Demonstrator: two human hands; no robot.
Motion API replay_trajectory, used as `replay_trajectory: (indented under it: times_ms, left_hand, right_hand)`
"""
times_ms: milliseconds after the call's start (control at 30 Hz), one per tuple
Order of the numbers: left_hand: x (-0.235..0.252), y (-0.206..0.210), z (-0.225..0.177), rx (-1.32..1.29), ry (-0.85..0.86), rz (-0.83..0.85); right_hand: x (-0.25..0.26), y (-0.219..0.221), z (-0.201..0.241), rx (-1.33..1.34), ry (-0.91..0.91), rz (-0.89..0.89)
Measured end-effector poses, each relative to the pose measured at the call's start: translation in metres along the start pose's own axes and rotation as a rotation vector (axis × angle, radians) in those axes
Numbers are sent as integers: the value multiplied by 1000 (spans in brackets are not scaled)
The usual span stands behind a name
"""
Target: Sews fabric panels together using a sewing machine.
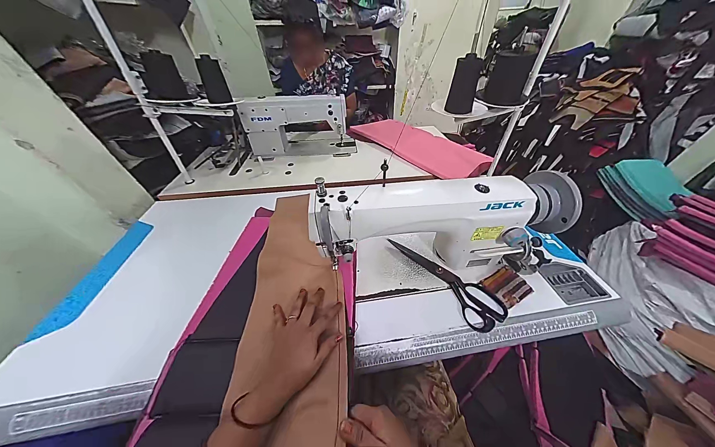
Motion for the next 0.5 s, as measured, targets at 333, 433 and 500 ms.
replay_trajectory:
  times_ms: [333, 433, 500]
  left_hand:
    - [5, -3, 10, -34, 97, 17]
    - [12, -3, 8, 9, 122, -7]
    - [18, -1, 8, 33, 162, -47]
  right_hand:
    - [55, 1, -2, -1175, -755, -598]
    - [64, 1, 2, -1152, -771, -668]
    - [66, -1, 2, -1155, -775, -665]
Point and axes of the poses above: each hand's wrist, its own x-axis towards the middle knuckle, its own y-axis out of the palm, z = x × y, the point moved 5 cm from there along x, towards the middle knuckle, and after that the axes turned 3 degrees about -y, right-handed, at the moved point
